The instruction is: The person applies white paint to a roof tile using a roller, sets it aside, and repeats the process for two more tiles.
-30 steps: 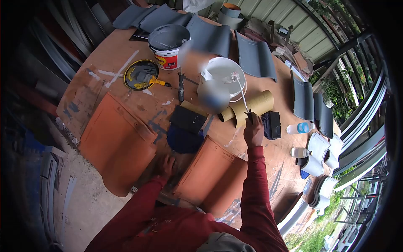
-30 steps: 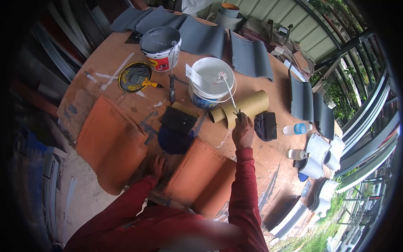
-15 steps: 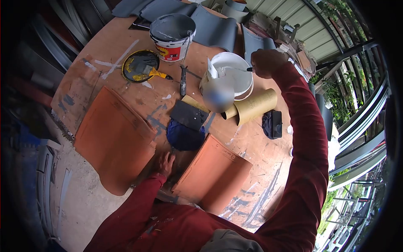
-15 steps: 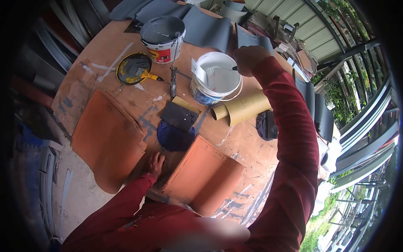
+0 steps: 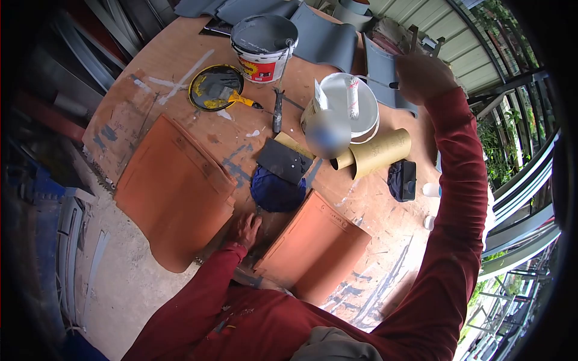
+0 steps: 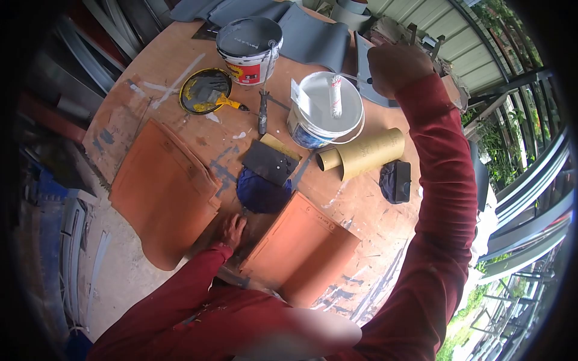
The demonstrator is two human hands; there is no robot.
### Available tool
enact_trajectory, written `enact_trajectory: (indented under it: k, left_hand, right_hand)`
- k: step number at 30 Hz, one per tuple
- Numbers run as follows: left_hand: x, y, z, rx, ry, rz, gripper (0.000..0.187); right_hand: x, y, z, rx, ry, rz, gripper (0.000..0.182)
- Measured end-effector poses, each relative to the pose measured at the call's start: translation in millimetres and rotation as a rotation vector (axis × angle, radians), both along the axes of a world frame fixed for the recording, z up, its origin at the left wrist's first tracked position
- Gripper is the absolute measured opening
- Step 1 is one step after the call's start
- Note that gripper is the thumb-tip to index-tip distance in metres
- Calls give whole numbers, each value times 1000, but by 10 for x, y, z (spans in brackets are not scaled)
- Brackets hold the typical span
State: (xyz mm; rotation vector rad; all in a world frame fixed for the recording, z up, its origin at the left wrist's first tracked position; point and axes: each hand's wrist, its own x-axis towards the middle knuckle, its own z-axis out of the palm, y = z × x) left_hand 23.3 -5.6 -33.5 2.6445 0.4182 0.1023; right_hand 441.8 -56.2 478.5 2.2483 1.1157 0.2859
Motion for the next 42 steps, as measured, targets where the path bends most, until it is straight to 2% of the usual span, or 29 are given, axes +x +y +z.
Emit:
enact_trajectory:
  k: [1, 3, 5, 7, 9, 10, 11, 12, 13, 15, 18, 21, 23, 25, 29, 32, 37, 40, 42]
  left_hand:
    - [22, 2, 39, 3, -8, -9, 35]
    - [54, 23, 140, -235, -9, 84, 36]
    - [105, 122, 288, -169, 68, 4, 35]
    - [136, 71, 294, -104, 142, -75, 35]
    - [194, -59, 164, -559, -53, 441, 34]
    - [184, -30, 258, -557, -51, 431, 34]
    - [183, 52, 410, -347, -1, 222, 35]
    - [191, 93, 500, -137, 50, 12, 36]
    - [192, 76, 481, -141, 65, 1, 36]
    - [222, 43, 419, 59, -377, 23, 25]
    - [235, 41, 316, 31, -450, 30, 27]
    - [235, 14, 220, 7, -461, 74, 29]
    - [219, 30, 125, 13, -465, 77, 30]
    - [226, 13, 158, 13, -473, 79, 31]
    - [216, 42, 277, -24, -351, 71, 32]
    - [170, 7, 116, -42, -317, 92, 32]
    - [123, 39, 168, -143, -186, 96, 37]
    - [173, 44, 162, -37, -272, 88, 30]
    - [161, 52, 125, -23, -299, 94, 30]
  right_hand:
    - [-59, -147, 24, 3, -8, -9, 11]
    - [-151, -508, -22, 174, -5, 17, 13]
    - [-359, -884, -171, 363, 22, -97, 16]
    - [-577, -1261, -513, 706, 66, -93, 17]
    - [-708, -1532, -976, 921, 103, -153, 21]
    - [-815, -1616, -1182, 984, 101, -196, 22]
    - [-914, -1678, -1377, 1043, 102, -243, 23]
    - [-962, -1760, -1556, 1027, 96, -254, 23]
    - [-1054, -1799, -1632, 1092, 140, -247, 23]
    - [-1205, -1827, -1756, 1143, 58, -199, 23]
    - [-1303, -1906, -1776, 1141, 110, -193, 24]
    - [-1278, -1910, -1799, 1177, 135, -198, 24]
    - [-1236, -1905, -1766, 1041, 220, -196, 25]
    - [-1180, -1825, -1811, 1072, 227, -195, 27]
    - [-1030, -1531, -1842, 1097, 187, -235, 25]
    - [-926, -1414, -1903, 1028, 222, -214, 26]
    - [-945, -1375, -1859, 1164, 225, -190, 25]
    - [-963, -1346, -1897, 1146, 274, -197, 24]
    - [-985, -1380, -1913, 1267, 295, -255, 24]
